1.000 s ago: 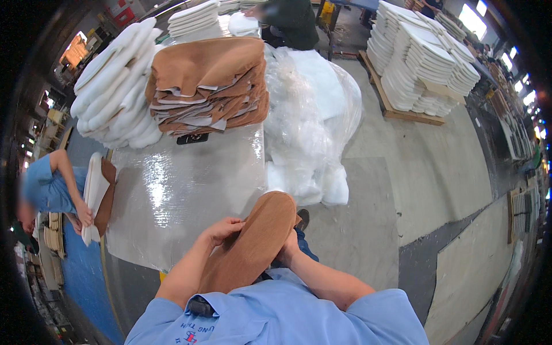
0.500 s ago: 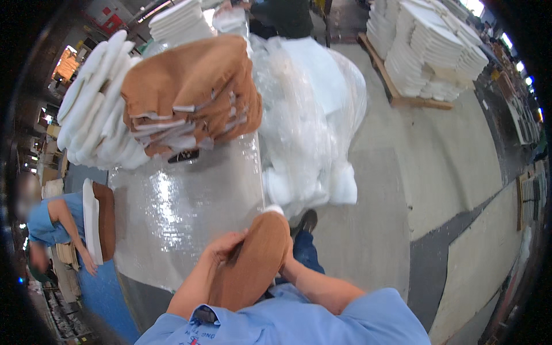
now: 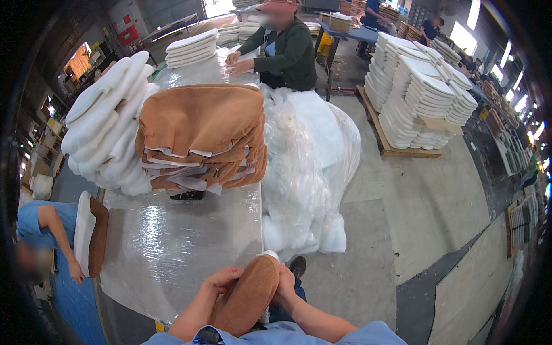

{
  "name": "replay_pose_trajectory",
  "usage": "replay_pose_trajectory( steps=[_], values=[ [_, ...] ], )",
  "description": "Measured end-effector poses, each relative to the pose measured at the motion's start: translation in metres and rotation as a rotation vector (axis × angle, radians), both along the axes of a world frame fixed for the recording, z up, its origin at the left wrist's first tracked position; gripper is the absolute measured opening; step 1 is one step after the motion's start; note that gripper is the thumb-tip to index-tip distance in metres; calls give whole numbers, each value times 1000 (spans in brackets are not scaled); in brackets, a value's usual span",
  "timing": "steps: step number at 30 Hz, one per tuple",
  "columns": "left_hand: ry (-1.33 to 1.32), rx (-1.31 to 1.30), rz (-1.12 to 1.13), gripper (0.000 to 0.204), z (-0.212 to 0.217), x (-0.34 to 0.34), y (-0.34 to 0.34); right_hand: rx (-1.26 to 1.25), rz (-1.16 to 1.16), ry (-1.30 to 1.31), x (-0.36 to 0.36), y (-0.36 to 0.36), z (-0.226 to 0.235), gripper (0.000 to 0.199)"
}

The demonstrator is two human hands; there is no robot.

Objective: The person inserts white foam pads into brown fabric covers, aligns edges, and stacks the finished cushions. The person also moves stacks of foam and fabric on the table to continue the assembly.

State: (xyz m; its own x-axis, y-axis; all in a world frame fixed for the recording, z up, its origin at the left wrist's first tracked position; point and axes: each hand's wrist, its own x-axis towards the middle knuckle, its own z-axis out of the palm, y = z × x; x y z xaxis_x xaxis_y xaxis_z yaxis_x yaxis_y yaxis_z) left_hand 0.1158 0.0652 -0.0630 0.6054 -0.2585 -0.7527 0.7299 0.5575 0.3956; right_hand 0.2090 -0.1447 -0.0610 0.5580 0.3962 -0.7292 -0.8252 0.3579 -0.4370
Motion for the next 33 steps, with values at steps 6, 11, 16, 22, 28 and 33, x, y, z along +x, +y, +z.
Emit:
replay_pose_trajectory(
  steps=[6,11,16,22,28,33],
  values=[
    [-89,-15,184,26,-7,8,-10,-100,21,96,1,4,-58,60],
    [-65,280,43,30,-13,10,-18,-249,91,33,-3,6,-75,69],
    [-87,704,60,32,-22,18,-41,-211,56,12,5,10,-79,69],
    [-180,956,78,33,-12,32,-45,-190,56,57,-24,4,-69,70],
    [-157,983,142,30,-10,52,-50,-300,145,13,-28,5,-45,68],
    [-226,1080,72,29,-6,87,-59,-318,159,-25,-34,3,-43,65]
  ],
)
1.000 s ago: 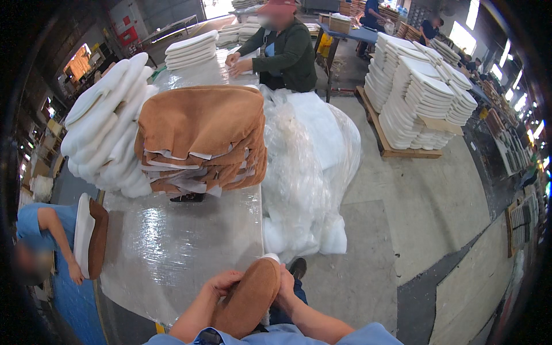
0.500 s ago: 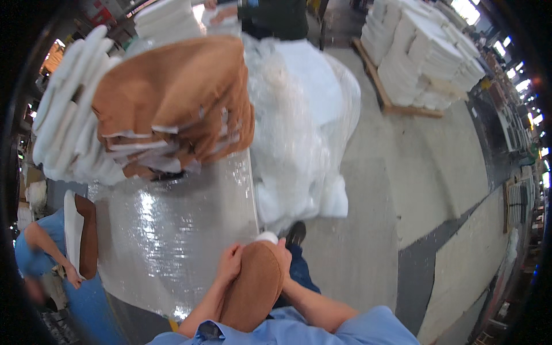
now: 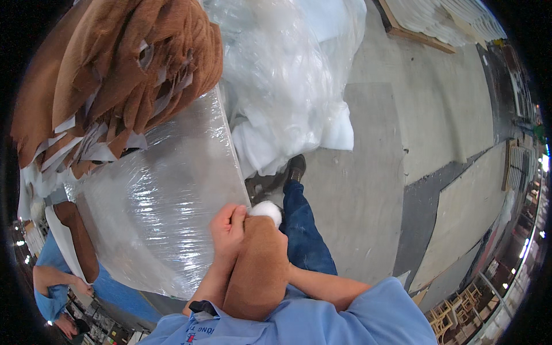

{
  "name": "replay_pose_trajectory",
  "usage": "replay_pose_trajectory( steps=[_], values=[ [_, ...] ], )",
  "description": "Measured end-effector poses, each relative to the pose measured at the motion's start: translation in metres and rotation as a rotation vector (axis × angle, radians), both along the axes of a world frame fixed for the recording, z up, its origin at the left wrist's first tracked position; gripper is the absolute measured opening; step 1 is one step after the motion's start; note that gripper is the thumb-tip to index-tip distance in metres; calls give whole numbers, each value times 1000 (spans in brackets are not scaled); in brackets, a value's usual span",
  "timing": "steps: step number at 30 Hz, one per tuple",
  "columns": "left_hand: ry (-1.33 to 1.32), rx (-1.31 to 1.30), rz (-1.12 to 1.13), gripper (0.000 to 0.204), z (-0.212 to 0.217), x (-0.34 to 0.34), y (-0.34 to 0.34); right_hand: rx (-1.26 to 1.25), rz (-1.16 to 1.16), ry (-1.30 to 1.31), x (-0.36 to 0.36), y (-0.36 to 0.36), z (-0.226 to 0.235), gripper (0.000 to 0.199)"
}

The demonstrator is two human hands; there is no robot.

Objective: The person inserts white foam pads into brown fabric covers, aligns edges, and stacks the finished cushions. The person also moves stacks of foam and fabric on the table to continue the assembly.

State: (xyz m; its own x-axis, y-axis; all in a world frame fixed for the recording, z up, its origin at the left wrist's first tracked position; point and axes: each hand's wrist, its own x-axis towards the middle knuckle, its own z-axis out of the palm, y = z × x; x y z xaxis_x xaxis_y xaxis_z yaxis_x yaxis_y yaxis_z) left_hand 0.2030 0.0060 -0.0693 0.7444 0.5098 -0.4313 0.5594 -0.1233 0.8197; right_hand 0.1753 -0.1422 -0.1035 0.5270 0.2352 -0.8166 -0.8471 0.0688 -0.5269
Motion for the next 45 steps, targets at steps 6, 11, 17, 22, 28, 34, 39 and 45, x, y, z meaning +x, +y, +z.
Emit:
replay_pose_trajectory(
  steps=[6,11,17,22,28,34,39,45],
  values=[
    [174,-157,-213,25,4,13,12,4,-41,-101,1,-4,8,62],
    [337,-621,-294,30,17,-21,51,32,-92,-179,1,-18,-5,56],
    [345,-741,-142,33,11,-38,44,135,14,-180,5,-38,16,35],
    [272,-471,-109,28,6,-39,24,-29,347,-457,-3,-53,-3,21],
    [126,-153,-87,23,4,-39,8,-96,529,-634,-20,-59,-15,21],
    [93,-13,-108,18,11,-14,1,-2,567,-578,-46,-59,-65,27],
    [93,15,-128,23,8,1,3,-78,871,-688,-49,-62,-80,24],
    [24,36,-152,26,0,16,-15,-36,881,-689,-55,-68,-80,25]
  ],
)
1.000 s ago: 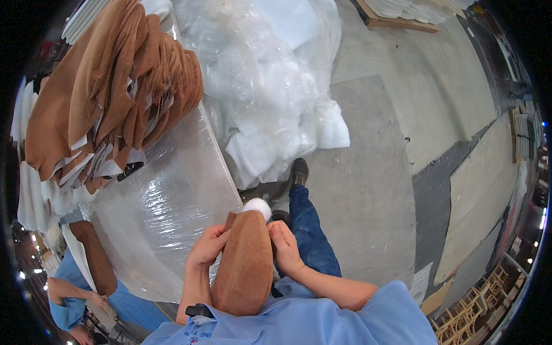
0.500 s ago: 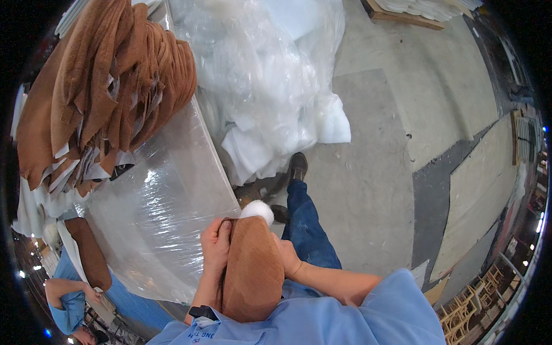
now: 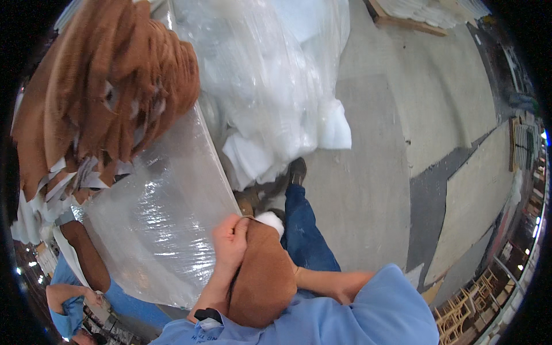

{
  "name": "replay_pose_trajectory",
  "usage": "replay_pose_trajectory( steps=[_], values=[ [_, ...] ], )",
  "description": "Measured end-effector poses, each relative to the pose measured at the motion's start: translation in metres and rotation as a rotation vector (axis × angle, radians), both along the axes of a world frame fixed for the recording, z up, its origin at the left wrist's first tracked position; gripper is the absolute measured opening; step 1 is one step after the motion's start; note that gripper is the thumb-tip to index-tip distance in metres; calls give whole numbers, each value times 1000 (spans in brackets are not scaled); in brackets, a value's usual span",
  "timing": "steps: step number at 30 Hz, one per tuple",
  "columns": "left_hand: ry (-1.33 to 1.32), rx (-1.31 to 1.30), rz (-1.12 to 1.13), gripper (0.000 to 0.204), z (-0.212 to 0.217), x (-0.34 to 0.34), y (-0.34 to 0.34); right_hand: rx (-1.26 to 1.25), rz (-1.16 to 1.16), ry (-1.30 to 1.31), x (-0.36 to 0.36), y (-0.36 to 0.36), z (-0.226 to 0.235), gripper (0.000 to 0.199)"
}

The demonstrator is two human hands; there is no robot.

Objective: The person inserts white foam pads into brown fabric covers, aligns edges, and stacks the finished cushions. The person also moves stacks of foam and fabric on the table to continue the assembly.

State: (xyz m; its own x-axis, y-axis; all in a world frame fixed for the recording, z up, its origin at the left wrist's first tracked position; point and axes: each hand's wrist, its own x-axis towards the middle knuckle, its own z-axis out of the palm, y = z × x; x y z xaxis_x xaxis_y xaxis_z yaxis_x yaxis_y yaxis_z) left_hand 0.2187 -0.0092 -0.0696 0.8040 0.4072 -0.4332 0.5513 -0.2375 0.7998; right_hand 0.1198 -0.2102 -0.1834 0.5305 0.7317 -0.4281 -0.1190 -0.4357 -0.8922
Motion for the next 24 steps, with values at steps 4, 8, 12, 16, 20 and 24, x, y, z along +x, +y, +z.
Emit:
replay_pose_trajectory(
  steps=[4,8,12,16,20,24],
  values=[
    [142,135,-168,32,-8,-6,4,-16,-7,-14,2,1,5,26],
    [-2,161,-113,35,1,-21,-6,14,-64,-32,6,2,15,27],
    [-21,131,-5,33,3,-47,-15,77,-129,-67,-16,-6,21,27],
    [54,178,32,31,4,-74,-18,169,-191,-101,-33,-10,21,28],
    [-19,27,25,30,-4,-72,-10,-56,36,-246,-5,-14,42,27],
    [66,-94,-71,31,-7,-61,10,-83,-86,-158,63,-33,89,31]
  ],
)
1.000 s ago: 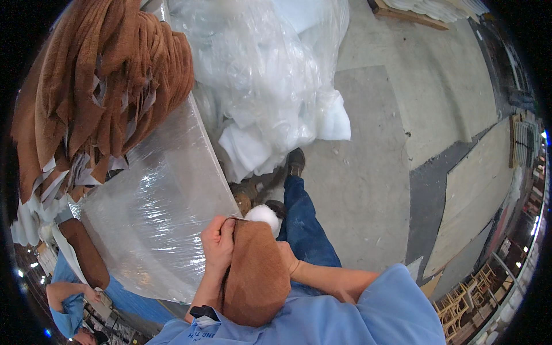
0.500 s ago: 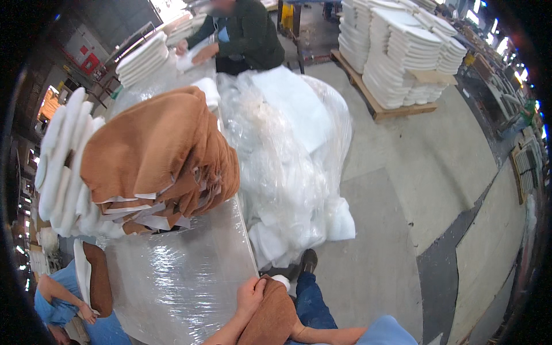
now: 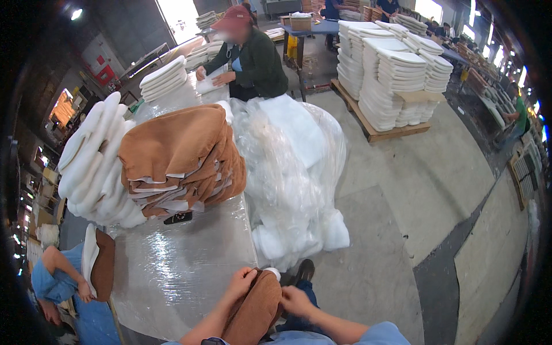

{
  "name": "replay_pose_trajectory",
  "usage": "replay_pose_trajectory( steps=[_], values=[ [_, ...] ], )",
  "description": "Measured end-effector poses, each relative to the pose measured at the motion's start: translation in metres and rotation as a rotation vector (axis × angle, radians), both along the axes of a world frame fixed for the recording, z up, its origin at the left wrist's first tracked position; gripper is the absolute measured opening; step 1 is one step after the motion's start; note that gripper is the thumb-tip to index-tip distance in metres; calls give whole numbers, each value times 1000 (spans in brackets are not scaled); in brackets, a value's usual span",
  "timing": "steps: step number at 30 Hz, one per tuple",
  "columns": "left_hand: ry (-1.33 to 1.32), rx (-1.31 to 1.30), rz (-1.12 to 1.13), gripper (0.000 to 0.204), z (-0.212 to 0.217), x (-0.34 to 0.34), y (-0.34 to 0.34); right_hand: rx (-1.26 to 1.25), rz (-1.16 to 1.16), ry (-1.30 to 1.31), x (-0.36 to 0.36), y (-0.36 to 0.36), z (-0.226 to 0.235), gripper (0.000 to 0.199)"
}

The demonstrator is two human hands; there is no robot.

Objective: The person inserts white foam pads into brown fabric covers, aligns edges, and stacks the finished cushions. The person also moves stacks of foam and fabric on the table to continue the assembly.

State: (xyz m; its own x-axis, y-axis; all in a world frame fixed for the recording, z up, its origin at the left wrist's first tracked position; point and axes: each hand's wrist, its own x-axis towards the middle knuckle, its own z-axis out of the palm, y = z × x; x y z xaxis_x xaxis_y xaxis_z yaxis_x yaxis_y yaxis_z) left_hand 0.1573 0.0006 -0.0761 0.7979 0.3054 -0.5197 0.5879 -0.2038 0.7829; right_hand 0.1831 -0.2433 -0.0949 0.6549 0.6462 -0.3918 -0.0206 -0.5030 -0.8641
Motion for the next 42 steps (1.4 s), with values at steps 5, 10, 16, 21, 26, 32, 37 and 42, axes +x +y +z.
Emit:
replay_pose_trajectory(
  steps=[5,10,16,21,26,32,37,42],
  values=[
    [114,-182,-164,31,15,17,10,200,-245,160,78,13,45,21],
    [159,-364,-231,38,10,21,21,142,-37,234,98,45,60,26],
    [178,124,-100,35,17,11,-11,154,25,80,92,43,46,25],
    [-10,233,68,21,45,1,-45,262,125,153,94,28,57,21],
    [-287,358,74,12,56,5,-54,390,94,384,98,11,64,18],
    [-292,346,51,10,52,10,-51,416,-61,676,110,15,23,16],
    [-275,330,30,12,53,5,-50,396,211,450,128,27,1,15],
    [-368,303,-43,11,54,-3,-51,312,348,530,139,32,2,16]
  ],
)
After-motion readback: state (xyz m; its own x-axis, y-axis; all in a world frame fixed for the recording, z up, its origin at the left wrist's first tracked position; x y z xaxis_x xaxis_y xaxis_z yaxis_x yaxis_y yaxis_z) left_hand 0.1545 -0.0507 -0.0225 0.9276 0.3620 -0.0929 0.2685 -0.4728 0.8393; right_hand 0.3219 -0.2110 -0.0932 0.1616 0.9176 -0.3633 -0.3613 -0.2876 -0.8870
